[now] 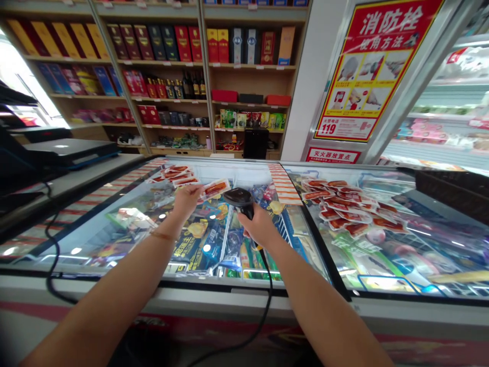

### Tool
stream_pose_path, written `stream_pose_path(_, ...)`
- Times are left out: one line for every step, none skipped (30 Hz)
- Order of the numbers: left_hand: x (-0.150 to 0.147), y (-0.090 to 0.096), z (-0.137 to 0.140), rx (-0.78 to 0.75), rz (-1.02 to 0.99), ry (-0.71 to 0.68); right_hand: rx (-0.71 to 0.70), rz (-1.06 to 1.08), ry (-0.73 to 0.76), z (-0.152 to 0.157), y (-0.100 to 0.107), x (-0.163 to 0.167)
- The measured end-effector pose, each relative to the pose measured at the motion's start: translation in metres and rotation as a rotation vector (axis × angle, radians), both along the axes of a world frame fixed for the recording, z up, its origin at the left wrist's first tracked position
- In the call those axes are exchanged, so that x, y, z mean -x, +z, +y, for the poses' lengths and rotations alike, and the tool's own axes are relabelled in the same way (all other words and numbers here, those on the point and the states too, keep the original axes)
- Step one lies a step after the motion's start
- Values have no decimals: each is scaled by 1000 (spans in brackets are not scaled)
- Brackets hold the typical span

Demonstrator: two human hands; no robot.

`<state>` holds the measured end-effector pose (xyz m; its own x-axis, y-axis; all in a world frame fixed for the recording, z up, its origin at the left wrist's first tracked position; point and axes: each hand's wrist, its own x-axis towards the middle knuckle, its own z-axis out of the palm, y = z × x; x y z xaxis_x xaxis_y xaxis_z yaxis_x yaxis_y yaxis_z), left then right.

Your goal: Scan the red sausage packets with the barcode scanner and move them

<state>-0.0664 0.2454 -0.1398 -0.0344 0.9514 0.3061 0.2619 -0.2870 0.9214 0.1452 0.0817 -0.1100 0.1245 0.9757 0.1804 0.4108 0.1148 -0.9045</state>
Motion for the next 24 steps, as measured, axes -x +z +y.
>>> stream_pose_path(0, 2, -2, 0, -1, 5, 1, -4, 19, -1, -1, 2)
stream_pose_path(0, 3, -3, -2, 4, 10, 3, -7, 36, -2, -1, 3)
stream_pose_path(0, 5, -4, -8, 16, 12, 5, -10, 49, -2, -2, 5)
stream_pose_path(0, 6, -5, -18, 30, 14, 5, -14, 59, -3, -2, 6)
stream_pose_path(0, 7, -5, -25, 43, 16, 5, -23, 66, -3, -2, 7)
stream_pose_path(1, 7, -5, -29, 52, 17, 6, -35, 69, -4, -2, 8)
stream_pose_path(1, 7, -5, -30, 56, 16, 7, -49, 73, -4, -2, 9)
stream_pose_path(1, 7, -4, -27, 56, 17, 9, -61, 74, -4, -2, 10)
stream_pose_path(2, 6, -3, -24, 54, 17, 12, -68, 77, -5, -2, 11)
stream_pose_path(2, 5, -2, -25, 55, 17, 15, -70, 80, -5, -2, 11)
stream_pose_path(2, 5, -2, -28, 59, 17, 20, -66, 84, -5, -2, 11)
stream_pose_path(2, 4, -1, -33, 64, 19, 23, -58, 89, -5, -2, 12)
stream_pose_path(2, 3, -1, -38, 67, 22, 27, -49, 95, -6, -2, 12)
stream_pose_path(2, 3, 0, -44, 69, 25, 29, -42, 100, -6, -2, 12)
stream_pose_path(2, 3, 0, -51, 69, 27, 30, -39, 105, -6, -2, 12)
stream_pose_path(2, 4, -1, -57, 67, 29, 30, -39, 108, -6, -1, 12)
stream_pose_path(2, 4, -1, -59, 64, 31, 31, -41, 111, -7, -1, 12)
stream_pose_path(2, 5, -2, -56, 62, 30, 30, -45, 113, -7, 0, 12)
stream_pose_path(2, 5, -2, -49, 60, 29, 28, -52, 115, -8, 0, 12)
stream_pose_path(3, 6, -2, -39, 59, 28, 25, -62, 119, -8, 1, 12)
stream_pose_path(3, 6, -2, -29, 57, 26, 23, -77, 124, -8, 1, 12)
stream_pose_path(3, 6, -3, -24, 57, 23, 20, -96, 129, -8, 0, 12)
stream_pose_path(3, 6, -2, -25, 58, 22, 16, -118, 134, -8, 0, 12)
stream_pose_path(3, 6, -2, -34, 61, 25, 12, -137, 139, -7, -1, 12)
